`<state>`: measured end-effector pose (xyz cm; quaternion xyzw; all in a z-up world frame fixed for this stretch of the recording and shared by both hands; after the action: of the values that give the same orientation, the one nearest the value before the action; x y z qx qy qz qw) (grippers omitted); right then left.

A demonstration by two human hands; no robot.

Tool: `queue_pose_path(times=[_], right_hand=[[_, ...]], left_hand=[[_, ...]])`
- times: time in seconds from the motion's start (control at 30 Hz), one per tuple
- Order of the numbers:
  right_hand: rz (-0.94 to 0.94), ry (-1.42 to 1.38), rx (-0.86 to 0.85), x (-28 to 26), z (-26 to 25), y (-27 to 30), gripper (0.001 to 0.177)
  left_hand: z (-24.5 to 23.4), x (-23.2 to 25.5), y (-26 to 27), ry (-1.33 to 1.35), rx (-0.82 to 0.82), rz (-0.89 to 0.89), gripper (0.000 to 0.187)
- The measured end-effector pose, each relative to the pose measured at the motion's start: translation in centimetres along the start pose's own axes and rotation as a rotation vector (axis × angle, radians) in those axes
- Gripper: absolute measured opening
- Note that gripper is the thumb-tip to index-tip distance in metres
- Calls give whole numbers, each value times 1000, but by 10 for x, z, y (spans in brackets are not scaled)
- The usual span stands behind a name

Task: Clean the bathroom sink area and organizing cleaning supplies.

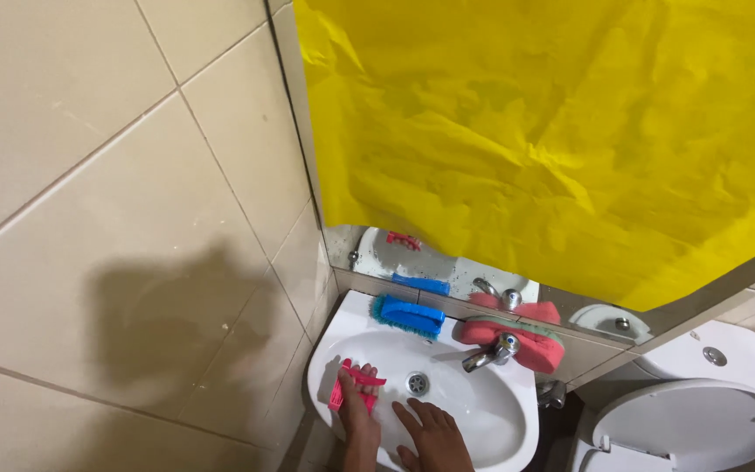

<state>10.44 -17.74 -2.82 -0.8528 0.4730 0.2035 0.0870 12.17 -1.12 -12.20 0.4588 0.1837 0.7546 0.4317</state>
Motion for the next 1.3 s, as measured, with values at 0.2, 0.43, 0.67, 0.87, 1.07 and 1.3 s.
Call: queue_pose_path(times=[0.2, 0.43, 0.67, 0.87, 1.07, 1.3], right_hand=[[72, -1, -174, 6, 9, -5, 81], [29, -57, -72, 11, 8, -9, 81], [67, -181, -59, -2, -2, -19, 85], [121, -392, 196, -9, -28, -38, 75], [125, -620, 505, -23, -100, -72, 52], [90, -677, 462, -61, -155, -113, 32]], left_hand=[[-52, -58, -89, -96, 47, 84, 70], [-7, -13, -24, -176, 36, 21, 67], [20, 19, -2, -325, 13, 129, 69], [83, 74, 52, -489, -270, 396, 58], [118, 101, 69, -751, -415, 387, 45], [167, 134, 83, -740, -764, 351, 53]])
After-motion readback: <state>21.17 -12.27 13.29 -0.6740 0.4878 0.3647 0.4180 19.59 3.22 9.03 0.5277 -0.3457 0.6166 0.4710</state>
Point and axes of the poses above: each hand's wrist, its own y-axis away from the middle knuckle, its own z-axis out of the palm, x = y × z, the point moved 10 cm from there along -y, towards the middle knuckle, and after that the axes turned 10 degrees about x, right-handed, at the moved point
